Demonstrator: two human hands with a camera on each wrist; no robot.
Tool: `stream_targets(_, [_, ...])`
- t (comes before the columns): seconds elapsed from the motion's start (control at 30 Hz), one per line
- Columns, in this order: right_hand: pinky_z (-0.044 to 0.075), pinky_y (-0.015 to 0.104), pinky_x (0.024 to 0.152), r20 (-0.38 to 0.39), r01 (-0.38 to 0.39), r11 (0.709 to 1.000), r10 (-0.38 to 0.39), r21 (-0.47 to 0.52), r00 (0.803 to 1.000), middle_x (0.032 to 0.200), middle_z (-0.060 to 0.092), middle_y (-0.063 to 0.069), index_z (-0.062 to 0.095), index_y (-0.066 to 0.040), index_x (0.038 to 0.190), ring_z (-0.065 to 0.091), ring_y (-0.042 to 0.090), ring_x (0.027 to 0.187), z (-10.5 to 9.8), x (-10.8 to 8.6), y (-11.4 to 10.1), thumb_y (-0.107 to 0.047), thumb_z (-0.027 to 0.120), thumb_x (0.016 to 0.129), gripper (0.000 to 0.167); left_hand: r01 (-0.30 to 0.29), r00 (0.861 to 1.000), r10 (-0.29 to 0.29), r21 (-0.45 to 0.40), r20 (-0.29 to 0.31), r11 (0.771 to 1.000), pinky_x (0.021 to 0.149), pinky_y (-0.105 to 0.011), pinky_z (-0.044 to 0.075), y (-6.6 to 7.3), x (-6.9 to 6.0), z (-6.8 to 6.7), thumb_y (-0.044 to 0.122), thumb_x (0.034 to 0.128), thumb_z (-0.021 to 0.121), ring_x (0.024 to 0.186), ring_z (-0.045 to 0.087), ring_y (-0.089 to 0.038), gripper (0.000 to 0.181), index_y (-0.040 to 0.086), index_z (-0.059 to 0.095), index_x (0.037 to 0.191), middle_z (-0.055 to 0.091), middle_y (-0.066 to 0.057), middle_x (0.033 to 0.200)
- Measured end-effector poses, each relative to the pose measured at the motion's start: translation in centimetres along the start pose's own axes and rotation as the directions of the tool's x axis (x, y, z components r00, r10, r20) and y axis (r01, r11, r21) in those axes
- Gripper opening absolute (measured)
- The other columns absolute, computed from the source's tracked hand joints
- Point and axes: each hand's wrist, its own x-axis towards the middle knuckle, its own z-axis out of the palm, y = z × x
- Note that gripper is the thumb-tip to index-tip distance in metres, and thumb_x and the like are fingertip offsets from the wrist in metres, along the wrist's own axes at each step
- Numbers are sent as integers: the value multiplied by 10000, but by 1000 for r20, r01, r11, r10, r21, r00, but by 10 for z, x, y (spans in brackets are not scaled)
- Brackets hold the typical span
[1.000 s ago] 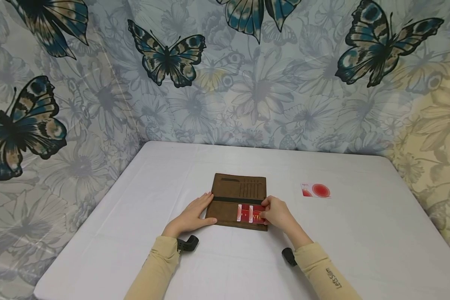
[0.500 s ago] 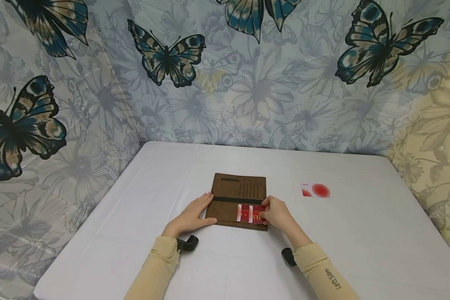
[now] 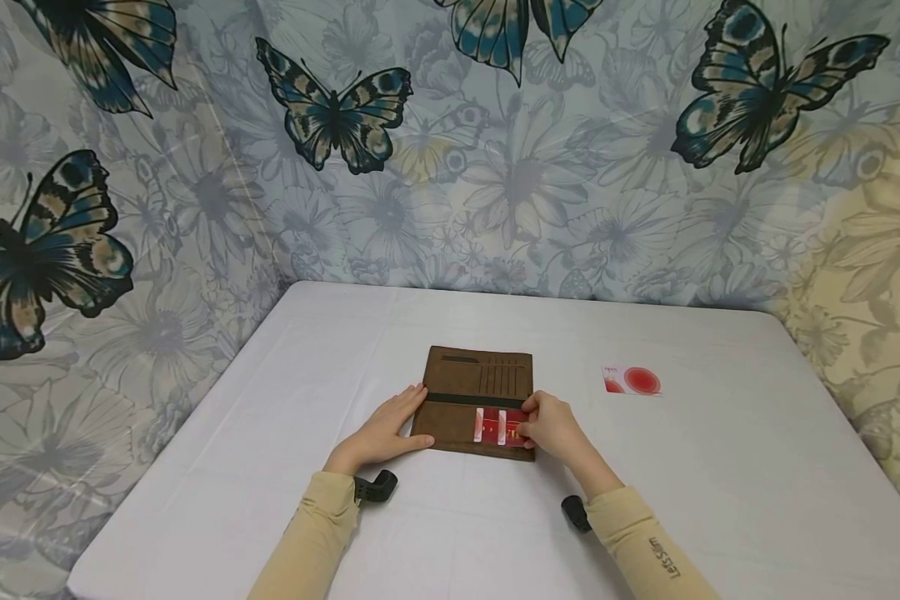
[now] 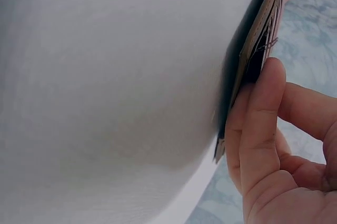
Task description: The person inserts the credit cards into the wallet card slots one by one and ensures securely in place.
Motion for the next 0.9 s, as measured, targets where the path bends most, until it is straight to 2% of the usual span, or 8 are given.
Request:
stream_targets(0.2, [533, 285, 533, 6, -3, 999, 3, 36, 1000, 719, 507, 82, 527, 102, 1041, 560, 142, 547, -3, -2, 4, 34, 654, 816, 267, -10, 1000, 10, 12, 0, 1000, 1114, -371, 80, -1, 0, 2, 511, 879, 555, 1392, 77, -176, 835, 56, 192, 1478, 126, -72, 1532])
stream_targets(0.43, [544, 290, 586, 46, -12, 995, 8, 100, 999, 780, 522, 94, 505, 114, 1090, 548, 156, 635, -8, -7, 9, 23, 683, 788, 362, -11, 1000, 11, 4, 3, 1000, 1114, -373, 76, 1, 1, 0, 501, 879, 561, 1392, 73, -177, 835, 52, 190, 1477, 125, -76, 1531])
stream_targets(0.73, [482, 282, 601, 80, -77, 991, 69, 113, 994, 819, 575, 73, 501, 121, 1168, 533, 160, 716, -12, -13, 11, -43, 708, 780, 469, -3, 1000, 3, 6, 4, 1000, 1114, -371, 77, 2, 0, -1, 494, 881, 565, 1392, 73, -171, 831, 55, 189, 1478, 124, -76, 1532])
stream_targets(0.9, [521, 279, 639, 108, -125, 981, 109, 149, 988, 828, 584, 83, 500, 123, 1156, 561, 164, 721, -11, -14, 11, -59, 723, 774, 478, 0, 1000, 0, 0, 4, 1000, 1114, -370, 73, 1, 0, -1, 496, 880, 565, 1392, 70, -169, 832, 57, 189, 1478, 122, -73, 1532])
